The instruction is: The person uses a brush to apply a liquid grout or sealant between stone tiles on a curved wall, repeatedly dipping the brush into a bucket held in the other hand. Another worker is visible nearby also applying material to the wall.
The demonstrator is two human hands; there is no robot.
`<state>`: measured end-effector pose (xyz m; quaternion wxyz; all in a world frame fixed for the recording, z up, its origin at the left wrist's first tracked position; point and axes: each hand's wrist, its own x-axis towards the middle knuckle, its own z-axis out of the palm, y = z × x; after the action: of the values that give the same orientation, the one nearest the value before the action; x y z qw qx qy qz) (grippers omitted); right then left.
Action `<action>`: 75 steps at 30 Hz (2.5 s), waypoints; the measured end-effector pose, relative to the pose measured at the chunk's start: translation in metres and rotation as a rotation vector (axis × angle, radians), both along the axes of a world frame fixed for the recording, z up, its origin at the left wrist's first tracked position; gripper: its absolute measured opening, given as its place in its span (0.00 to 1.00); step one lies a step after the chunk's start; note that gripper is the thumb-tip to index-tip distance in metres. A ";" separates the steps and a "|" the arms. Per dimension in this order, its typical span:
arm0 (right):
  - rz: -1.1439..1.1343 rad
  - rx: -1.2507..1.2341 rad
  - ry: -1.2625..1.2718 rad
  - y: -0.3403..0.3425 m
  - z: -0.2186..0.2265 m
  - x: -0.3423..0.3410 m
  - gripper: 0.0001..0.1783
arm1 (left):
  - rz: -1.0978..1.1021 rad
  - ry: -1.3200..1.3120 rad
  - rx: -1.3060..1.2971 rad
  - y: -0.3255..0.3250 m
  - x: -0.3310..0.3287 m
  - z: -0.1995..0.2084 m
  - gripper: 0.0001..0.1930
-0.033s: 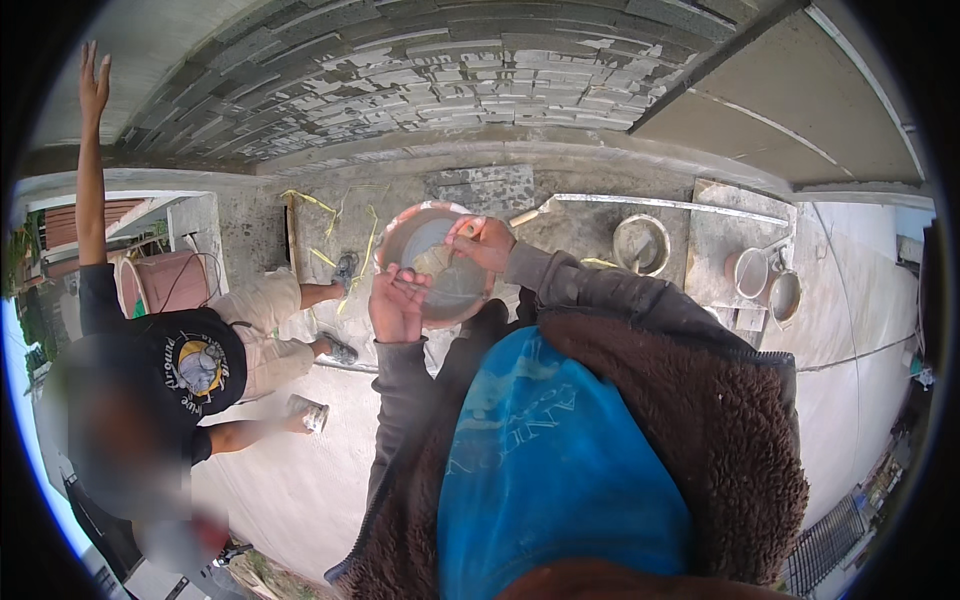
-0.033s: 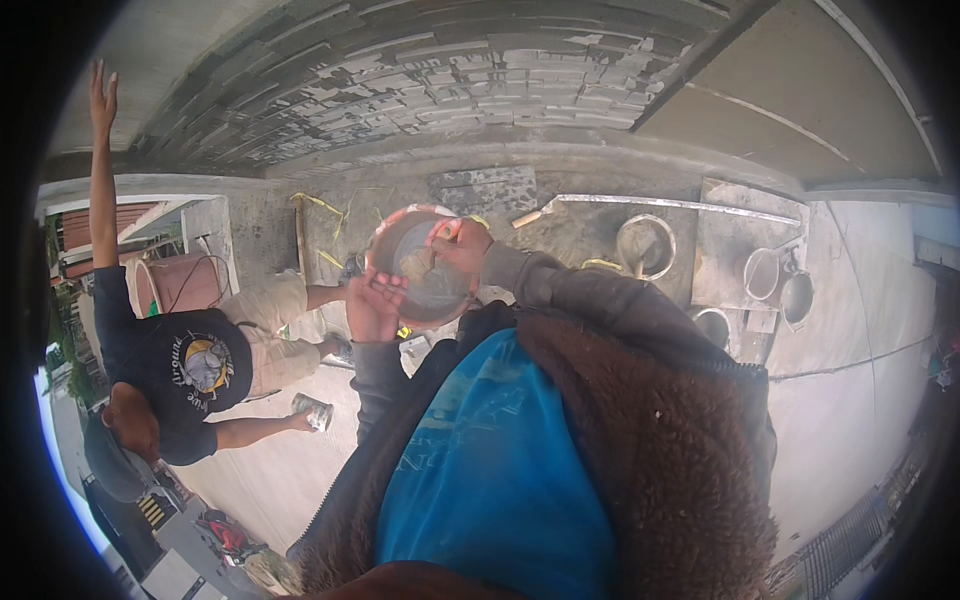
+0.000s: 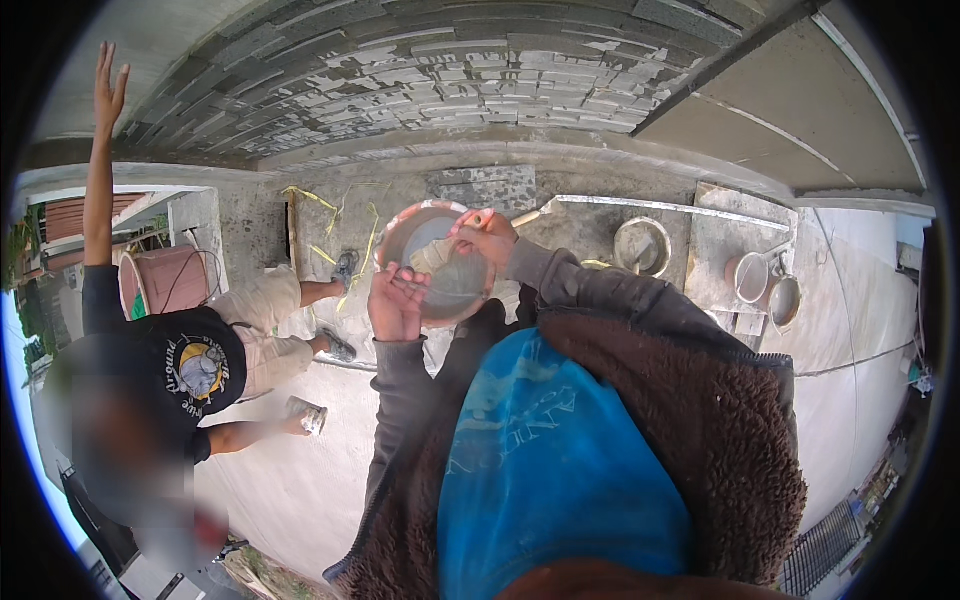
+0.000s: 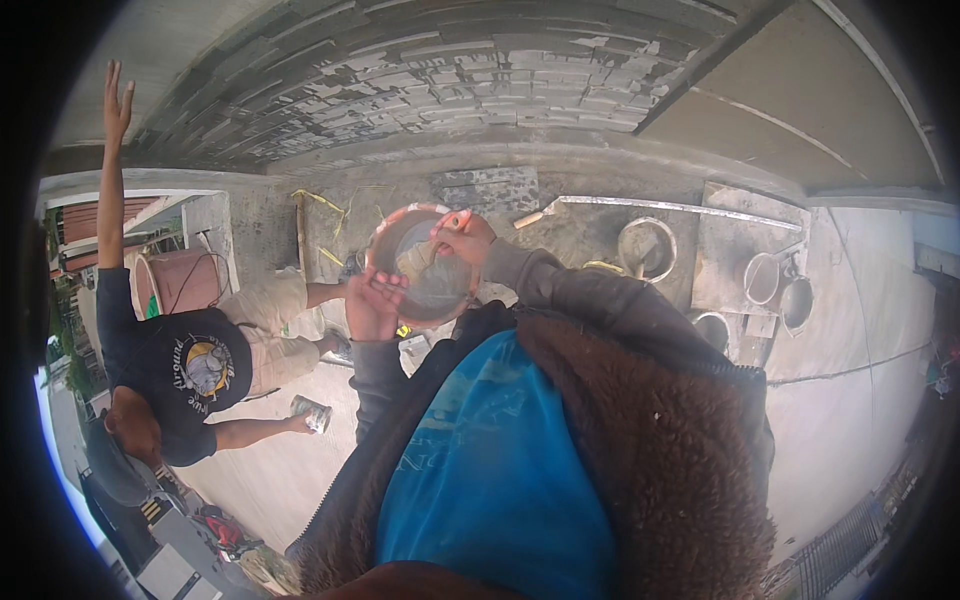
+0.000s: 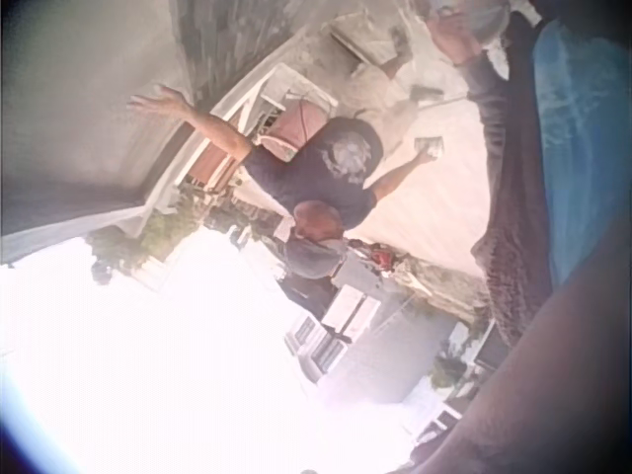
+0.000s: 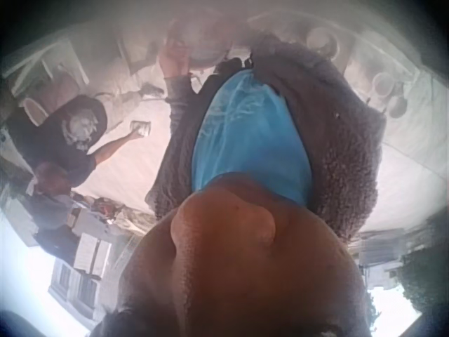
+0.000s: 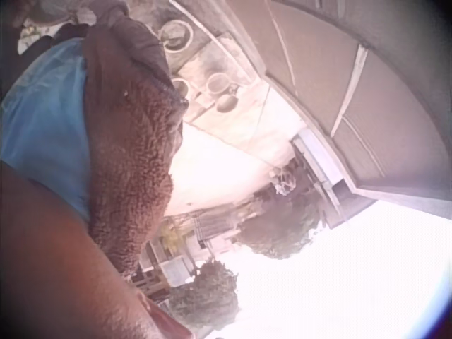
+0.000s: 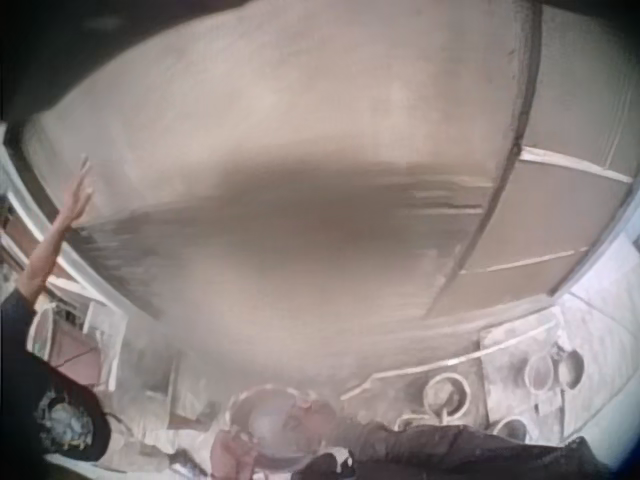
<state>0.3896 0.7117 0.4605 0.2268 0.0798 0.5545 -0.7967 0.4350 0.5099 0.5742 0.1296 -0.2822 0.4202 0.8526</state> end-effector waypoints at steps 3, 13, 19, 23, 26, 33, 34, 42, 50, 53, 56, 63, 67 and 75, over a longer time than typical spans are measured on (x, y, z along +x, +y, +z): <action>-0.223 -0.545 -0.167 0.005 0.010 -0.012 0.06 | 0.039 0.004 0.004 -0.014 -0.005 0.002 0.07; -0.818 -0.354 0.324 -0.068 0.038 -0.187 0.17 | 0.056 -0.026 0.087 -0.098 -0.064 -0.031 0.06; -0.878 0.484 0.860 -0.148 0.006 -0.318 0.07 | -0.007 -0.118 0.043 -0.170 -0.091 -0.046 0.06; -0.981 0.520 0.992 -0.157 -0.013 -0.381 0.04 | 0.014 -0.207 -0.032 -0.228 -0.104 -0.077 0.08; -1.301 0.766 0.957 -0.122 -0.026 -0.351 0.06 | 0.026 -0.238 -0.034 -0.276 -0.106 -0.102 0.09; -1.018 0.839 1.159 -0.232 -0.040 -0.399 0.14 | 0.094 -0.189 -0.116 -0.341 -0.133 -0.108 0.05; -0.946 0.743 1.200 -0.235 -0.044 -0.400 0.14 | 0.086 -0.176 -0.178 -0.347 -0.133 -0.107 0.06; -1.460 0.905 0.720 -0.179 -0.055 -0.375 0.08 | 0.154 -0.221 0.012 -0.403 -0.149 -0.114 0.08; -0.805 0.527 1.168 -0.355 -0.071 -0.446 0.15 | 0.174 -0.197 -0.044 -0.444 -0.159 -0.097 0.10; -1.193 0.743 0.870 -0.248 -0.066 -0.405 0.07 | 0.167 -0.283 -0.121 -0.439 -0.176 -0.082 0.11; -1.234 0.865 0.871 -0.282 -0.057 -0.414 0.10 | 0.072 -0.313 -0.195 -0.440 -0.193 -0.072 0.10; -0.854 0.533 1.116 -0.405 -0.059 -0.469 0.11 | 0.078 -0.346 -0.238 -0.487 -0.240 -0.086 0.07; -1.323 0.762 0.671 -0.337 -0.057 -0.448 0.04 | -0.194 -0.243 -0.367 -0.554 -0.252 -0.113 0.13; -1.502 0.675 0.466 -0.383 -0.089 -0.460 0.07 | -0.110 -0.275 -0.064 -0.616 -0.294 -0.131 0.10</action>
<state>-0.0701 0.3288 0.3720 -0.5170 0.3236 0.5946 -0.5238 0.1412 -0.1065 0.4428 0.2236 -0.3769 0.4405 0.7835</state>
